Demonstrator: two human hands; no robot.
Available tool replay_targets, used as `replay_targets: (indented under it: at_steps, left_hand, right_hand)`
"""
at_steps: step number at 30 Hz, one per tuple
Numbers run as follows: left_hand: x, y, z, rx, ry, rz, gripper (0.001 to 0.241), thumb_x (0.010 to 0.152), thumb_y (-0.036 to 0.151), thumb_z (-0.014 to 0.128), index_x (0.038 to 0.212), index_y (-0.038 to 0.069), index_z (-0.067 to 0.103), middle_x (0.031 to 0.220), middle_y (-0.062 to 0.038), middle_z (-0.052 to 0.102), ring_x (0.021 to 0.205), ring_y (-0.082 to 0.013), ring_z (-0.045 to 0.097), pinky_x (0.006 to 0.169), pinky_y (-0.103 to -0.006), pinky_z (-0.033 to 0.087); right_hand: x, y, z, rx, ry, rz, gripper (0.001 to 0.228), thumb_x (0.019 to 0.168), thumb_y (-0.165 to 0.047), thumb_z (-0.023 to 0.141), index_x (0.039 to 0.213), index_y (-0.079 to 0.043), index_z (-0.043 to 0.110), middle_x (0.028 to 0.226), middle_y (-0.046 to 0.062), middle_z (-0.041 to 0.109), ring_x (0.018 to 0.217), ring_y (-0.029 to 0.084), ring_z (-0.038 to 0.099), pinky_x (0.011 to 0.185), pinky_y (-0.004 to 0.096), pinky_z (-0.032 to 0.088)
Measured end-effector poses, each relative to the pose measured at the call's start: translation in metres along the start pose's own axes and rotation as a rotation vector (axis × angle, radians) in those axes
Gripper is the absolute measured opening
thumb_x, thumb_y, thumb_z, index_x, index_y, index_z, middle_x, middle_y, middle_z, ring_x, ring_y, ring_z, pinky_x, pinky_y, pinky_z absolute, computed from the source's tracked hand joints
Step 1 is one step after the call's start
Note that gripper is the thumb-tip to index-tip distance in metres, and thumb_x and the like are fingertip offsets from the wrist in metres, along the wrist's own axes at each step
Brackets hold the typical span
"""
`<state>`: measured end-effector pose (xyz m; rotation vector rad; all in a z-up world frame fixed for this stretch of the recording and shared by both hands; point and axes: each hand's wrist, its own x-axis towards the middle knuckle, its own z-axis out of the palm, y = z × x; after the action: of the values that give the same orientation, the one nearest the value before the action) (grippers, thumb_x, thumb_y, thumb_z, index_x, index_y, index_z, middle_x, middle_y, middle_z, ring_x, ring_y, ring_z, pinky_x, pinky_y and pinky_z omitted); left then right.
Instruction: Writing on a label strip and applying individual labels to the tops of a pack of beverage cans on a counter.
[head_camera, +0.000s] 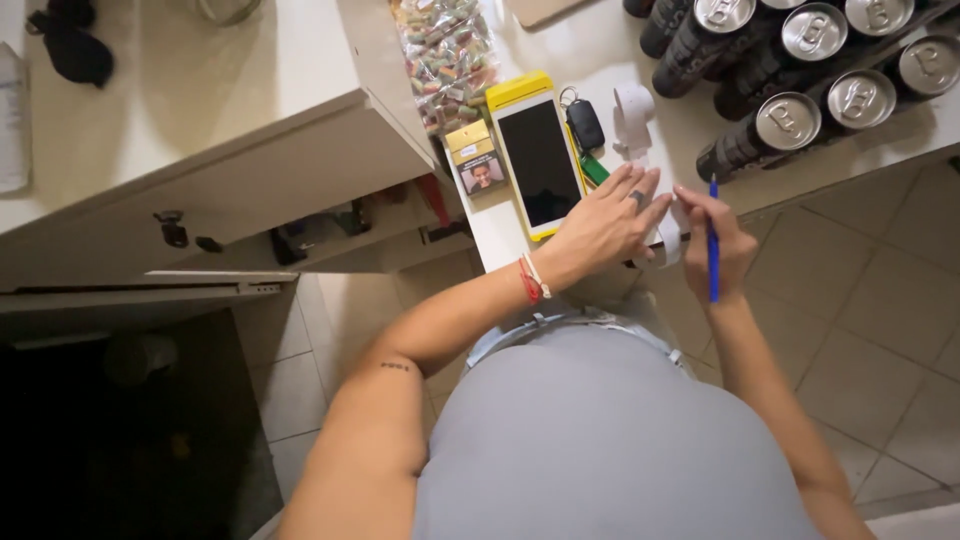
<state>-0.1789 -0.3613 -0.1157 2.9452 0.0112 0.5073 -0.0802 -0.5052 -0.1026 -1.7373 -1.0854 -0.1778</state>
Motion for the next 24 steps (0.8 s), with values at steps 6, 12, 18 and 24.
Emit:
replay_targets:
  at_steps: [6, 12, 18, 24]
  left_hand:
    - [0.011, -0.009, -0.019, -0.254, -0.244, -0.098, 0.108, 0.074, 0.048, 0.093, 0.148, -0.008, 0.036, 0.151, -0.034, 0.046, 0.135, -0.0402, 0.06, 0.125, -0.0477, 0.039]
    - [0.016, -0.018, -0.03, -0.042, -0.263, 0.093, 0.099, 0.074, 0.066, 0.085, 0.142, 0.001, 0.054, 0.149, -0.022, 0.054, 0.14, -0.031, 0.054, 0.127, -0.0469, 0.025]
    - [0.033, -0.041, -0.044, 0.098, -0.361, 0.072, 0.108, 0.08, 0.093, 0.055, 0.156, 0.019, 0.039, 0.159, -0.022, 0.038, 0.151, -0.0381, 0.029, 0.127, -0.0516, 0.01]
    - [0.033, -0.062, -0.022, 0.154, -0.376, 0.015, 0.105, 0.082, 0.097, 0.039, 0.159, 0.026, 0.035, 0.162, -0.027, 0.031, 0.153, -0.0435, 0.024, 0.126, -0.0537, 0.006]
  right_hand:
    - [-0.01, -0.005, -0.009, -0.106, -0.092, -0.308, 0.02, 0.105, -0.006, 0.065, 0.116, 0.003, 0.078, 0.113, 0.02, 0.078, 0.104, 0.037, 0.074, 0.097, 0.044, 0.056]
    - [-0.019, 0.013, -0.03, -0.231, -0.175, -0.377, 0.022, 0.101, -0.008, 0.067, 0.119, 0.0, 0.077, 0.121, 0.018, 0.077, 0.112, 0.033, 0.073, 0.11, 0.042, 0.052]
    - [-0.007, 0.01, -0.046, -0.245, -0.221, -0.379, 0.02, 0.102, 0.001, 0.067, 0.118, 0.003, 0.078, 0.114, 0.019, 0.079, 0.104, 0.029, 0.076, 0.104, 0.04, 0.057]
    - [-0.014, 0.026, -0.046, -0.304, -0.246, -0.37, 0.02, 0.104, 0.004, 0.068, 0.122, 0.002, 0.078, 0.116, 0.018, 0.08, 0.096, 0.025, 0.078, 0.086, 0.033, 0.059]
